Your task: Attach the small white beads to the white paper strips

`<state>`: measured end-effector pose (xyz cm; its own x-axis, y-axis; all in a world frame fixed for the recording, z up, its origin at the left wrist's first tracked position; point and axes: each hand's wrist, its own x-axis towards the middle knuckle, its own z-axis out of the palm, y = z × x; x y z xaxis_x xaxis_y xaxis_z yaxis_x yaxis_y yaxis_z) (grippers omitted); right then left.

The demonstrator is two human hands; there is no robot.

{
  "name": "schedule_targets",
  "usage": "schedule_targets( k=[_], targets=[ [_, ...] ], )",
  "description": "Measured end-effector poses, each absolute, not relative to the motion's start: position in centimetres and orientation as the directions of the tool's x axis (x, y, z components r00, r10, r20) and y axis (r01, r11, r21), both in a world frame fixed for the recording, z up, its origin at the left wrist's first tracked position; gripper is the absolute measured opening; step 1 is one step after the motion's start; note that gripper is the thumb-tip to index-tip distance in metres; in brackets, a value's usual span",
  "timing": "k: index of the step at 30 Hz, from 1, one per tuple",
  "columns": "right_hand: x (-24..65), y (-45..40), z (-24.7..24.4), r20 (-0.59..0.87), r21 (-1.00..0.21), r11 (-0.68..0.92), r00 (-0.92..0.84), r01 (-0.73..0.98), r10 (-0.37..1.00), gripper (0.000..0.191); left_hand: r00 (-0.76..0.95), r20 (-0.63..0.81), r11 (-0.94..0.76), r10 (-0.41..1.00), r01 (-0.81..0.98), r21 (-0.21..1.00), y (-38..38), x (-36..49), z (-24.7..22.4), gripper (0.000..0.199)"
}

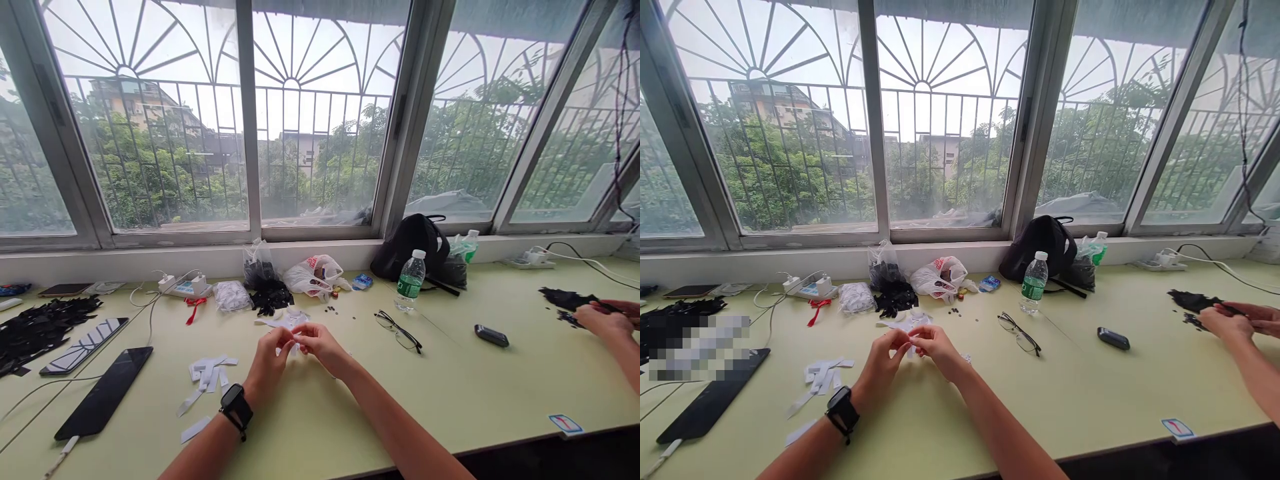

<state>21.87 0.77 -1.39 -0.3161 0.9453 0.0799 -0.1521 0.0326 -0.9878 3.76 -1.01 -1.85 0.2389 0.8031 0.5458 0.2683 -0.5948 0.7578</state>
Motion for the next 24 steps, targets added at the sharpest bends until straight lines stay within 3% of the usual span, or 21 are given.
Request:
schedule_targets(
  k=[16, 21, 24],
  targets=[
    [21.3, 0.2, -0.9, 0.096, -0.994, 0.076, -0.318, -0.075, 0.943, 0.038, 0.203, 0.518, -0.554, 0.831, 0.223, 0.802, -1.4, 3.8, -1.4, 0.015],
    [21.5, 0.0, -0.4, 0.164, -0.986, 0.149, -0.350, -0.070, 0.922, 0.038, 0.157, 0.459, -0.480, 0.874, 0.141, 0.866, -0.3, 3.3, -1.7, 0.023],
    [21.5, 0.2, -0.5, 0.179, -0.983, 0.183, -0.281, -0.013, 0.943, 0.042, 0.154, 0.417, -0.431, 0.896, 0.076, 0.899, 0.2, 3.3, -2.0, 0.032]
  ],
)
